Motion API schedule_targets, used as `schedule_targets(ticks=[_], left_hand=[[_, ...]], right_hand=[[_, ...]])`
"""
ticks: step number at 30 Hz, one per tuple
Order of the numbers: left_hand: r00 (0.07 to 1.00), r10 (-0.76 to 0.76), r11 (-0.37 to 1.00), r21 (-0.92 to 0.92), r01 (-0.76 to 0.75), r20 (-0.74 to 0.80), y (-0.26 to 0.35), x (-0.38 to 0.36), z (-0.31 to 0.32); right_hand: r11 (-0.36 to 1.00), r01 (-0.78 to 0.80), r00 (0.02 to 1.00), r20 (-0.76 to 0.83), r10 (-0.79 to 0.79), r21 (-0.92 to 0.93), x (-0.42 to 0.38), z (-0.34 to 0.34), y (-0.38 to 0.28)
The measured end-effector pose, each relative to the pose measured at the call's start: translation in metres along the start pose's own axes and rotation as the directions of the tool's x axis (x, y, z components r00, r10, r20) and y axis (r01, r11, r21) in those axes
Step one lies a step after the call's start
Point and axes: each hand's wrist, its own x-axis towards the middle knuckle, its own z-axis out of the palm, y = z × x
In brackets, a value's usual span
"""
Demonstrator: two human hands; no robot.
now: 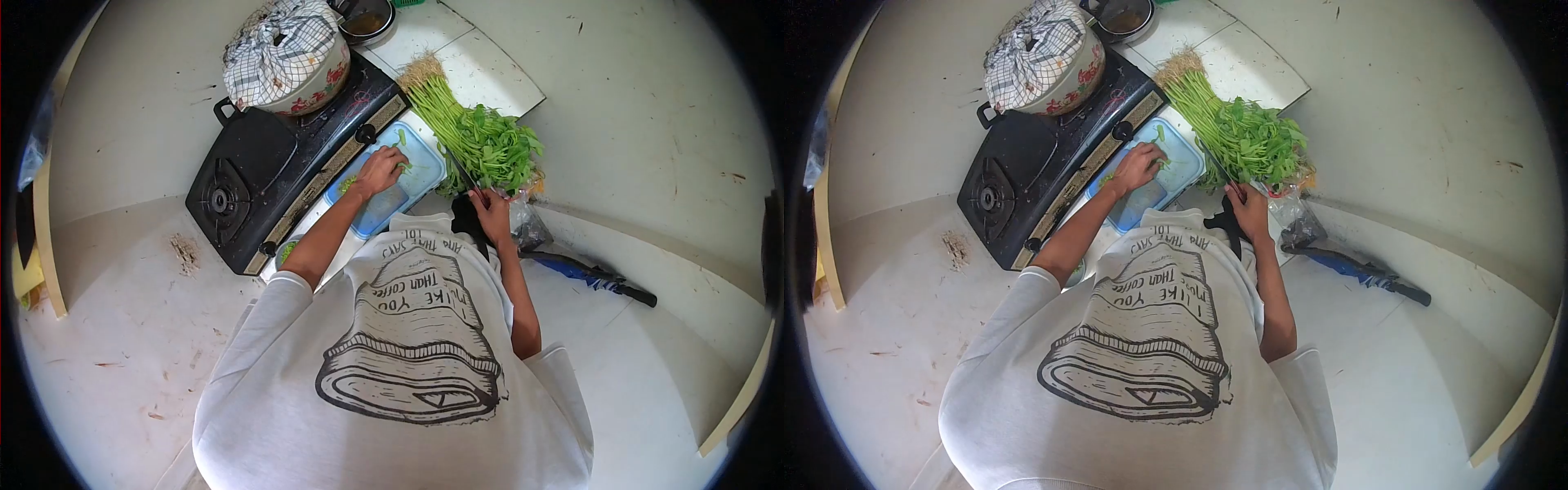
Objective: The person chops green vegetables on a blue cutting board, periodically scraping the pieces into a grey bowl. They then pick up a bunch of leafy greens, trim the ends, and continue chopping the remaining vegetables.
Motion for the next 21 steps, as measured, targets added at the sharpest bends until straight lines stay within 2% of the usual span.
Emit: schedule_targets(ticks=[5,12,14,17,20,21], left_hand=[[0.995,-0.016,0.996,0.092,0.007,0.096,0.006,0.001,0.0],[0.996,-0.052,0.982,0.187,0.038,0.068,0.014,-0.003,0.007],[0.998,-0.042,0.974,0.225,0.03,0.048,0.016,-0.005,0.01],[0.998,-0.057,0.989,0.138,0.059,-0.019,0.021,-0.007,0.006],[0.985,-0.083,0.995,-0.068,0.073,-0.152,0.029,-0.006,-0.001],[0.979,-0.144,0.982,-0.144,0.123,-0.146,0.028,-0.005,-0.001]], right_hand=[[1.0,-0.013,1.0,0.012,0.013,-0.005,0.004,0.003,-0.003],[0.996,0.083,0.996,-0.038,-0.082,0.014,0.01,0.007,-0.005],[0.998,0.054,0.998,0.019,-0.053,-0.034,0.013,0.005,-0.005],[0.998,0.04,0.997,0.06,-0.038,-0.042,0.015,0.005,-0.009],[0.998,0.037,0.997,0.065,-0.034,-0.041,0.016,0.005,-0.012],[0.998,0.035,0.997,0.065,-0.033,-0.044,0.016,0.005,-0.013]])
